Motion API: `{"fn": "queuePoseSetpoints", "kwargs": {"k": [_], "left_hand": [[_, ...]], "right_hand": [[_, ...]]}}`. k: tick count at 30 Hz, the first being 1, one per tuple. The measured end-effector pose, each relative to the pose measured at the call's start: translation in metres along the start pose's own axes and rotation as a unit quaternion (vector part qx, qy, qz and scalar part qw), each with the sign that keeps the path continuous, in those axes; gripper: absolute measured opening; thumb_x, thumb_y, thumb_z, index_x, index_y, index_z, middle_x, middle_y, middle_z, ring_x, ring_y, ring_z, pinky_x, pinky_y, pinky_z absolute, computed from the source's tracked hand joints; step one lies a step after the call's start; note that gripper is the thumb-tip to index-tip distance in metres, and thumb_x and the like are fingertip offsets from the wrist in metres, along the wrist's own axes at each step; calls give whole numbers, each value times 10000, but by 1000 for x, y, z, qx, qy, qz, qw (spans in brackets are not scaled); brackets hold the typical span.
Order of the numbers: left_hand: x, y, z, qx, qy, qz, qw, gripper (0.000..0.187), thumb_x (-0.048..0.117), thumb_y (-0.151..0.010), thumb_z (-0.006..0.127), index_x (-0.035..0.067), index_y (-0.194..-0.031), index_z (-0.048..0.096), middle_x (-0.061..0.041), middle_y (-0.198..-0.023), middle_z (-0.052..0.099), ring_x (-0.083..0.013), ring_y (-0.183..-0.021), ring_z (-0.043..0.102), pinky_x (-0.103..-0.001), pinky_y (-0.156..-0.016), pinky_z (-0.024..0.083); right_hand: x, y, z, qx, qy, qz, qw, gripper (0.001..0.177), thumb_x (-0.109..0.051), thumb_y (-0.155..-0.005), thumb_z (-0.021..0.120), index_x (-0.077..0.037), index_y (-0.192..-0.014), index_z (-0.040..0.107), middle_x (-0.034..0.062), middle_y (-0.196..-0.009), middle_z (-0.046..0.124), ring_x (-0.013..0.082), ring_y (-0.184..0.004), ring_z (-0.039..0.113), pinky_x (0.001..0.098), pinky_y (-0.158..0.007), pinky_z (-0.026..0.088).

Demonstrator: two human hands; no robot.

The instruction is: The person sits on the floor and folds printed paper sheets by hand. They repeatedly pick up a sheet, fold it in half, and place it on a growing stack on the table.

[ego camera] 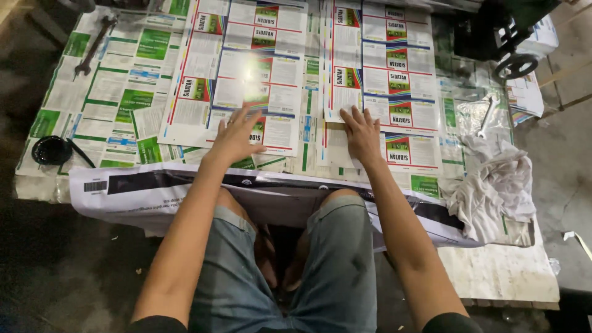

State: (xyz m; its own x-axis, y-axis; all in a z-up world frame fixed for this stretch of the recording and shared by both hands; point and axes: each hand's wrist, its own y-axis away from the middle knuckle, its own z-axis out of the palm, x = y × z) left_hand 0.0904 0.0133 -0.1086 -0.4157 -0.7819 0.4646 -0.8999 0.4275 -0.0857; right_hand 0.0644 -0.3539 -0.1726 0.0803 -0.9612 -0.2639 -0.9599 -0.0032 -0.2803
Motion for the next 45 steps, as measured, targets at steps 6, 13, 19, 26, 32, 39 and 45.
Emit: {"fn": "queuePoseSetpoints", "kwargs": {"k": [6,13,19,26,32,39,45], "left_hand": [[-50,-2,45,51,-98,28,993,775,476,-779,836,151,-1424,556,-141,-1538,477,-365,-1431,409,-582,-1124,328],[-78,-9,66,106,-113,107,982,621,421,-852,790,85,-1343,610,-147,-1436,626,-374,-1343,557,-537,-1079,423],[-9,14,14,76,-112,81,988,794,519,-747,815,91,-1377,592,-160,-1478,557,-395,-1377,499,-573,-1094,419],[-35,5,57,35,-143,88,985,1027,700,-698,760,49,-1452,510,-208,-1547,444,-466,-1397,408,-683,-1040,355],[-43,6,77,93,-222,150,959,828,610,-815,718,38,-1393,562,-259,-1467,541,-475,-1342,504,-633,-1017,457],[-48,-1,91,135,-256,237,927,556,419,-915,689,19,-1285,578,-284,-1309,637,-494,-1174,641,-568,-944,551],[-57,-4,94,104,-216,251,938,377,160,-962,607,28,-1312,563,-253,-1281,662,-461,-1176,662,-492,-905,600]], "right_hand": [[11,-27,2,-42,6,1,999,555,-422,-1042,513,-265,-1568,434,135,-1662,325,452,-1523,240,689,-1182,171],[-27,24,-34,-115,39,-28,992,847,-639,-898,594,-236,-1601,345,156,-1684,226,415,-1548,170,674,-1183,118],[-27,63,-58,-155,32,-113,981,1029,-724,-731,712,-240,-1574,373,144,-1661,288,409,-1524,227,624,-1184,203],[-21,69,-46,-123,47,-144,981,923,-654,-836,701,-160,-1561,415,150,-1627,378,408,-1498,319,570,-1175,300],[-30,74,-47,-86,27,-142,986,840,-530,-840,743,-163,-1540,458,134,-1585,453,394,-1458,391,532,-1149,339],[-27,62,-63,34,5,-128,991,510,-350,-993,700,-154,-1450,585,102,-1127,723,320,-1049,668,470,-927,474],[-5,58,-58,76,171,-193,963,465,-399,-1055,698,-108,-1409,617,34,-826,687,223,-667,663,393,-685,457]]}}
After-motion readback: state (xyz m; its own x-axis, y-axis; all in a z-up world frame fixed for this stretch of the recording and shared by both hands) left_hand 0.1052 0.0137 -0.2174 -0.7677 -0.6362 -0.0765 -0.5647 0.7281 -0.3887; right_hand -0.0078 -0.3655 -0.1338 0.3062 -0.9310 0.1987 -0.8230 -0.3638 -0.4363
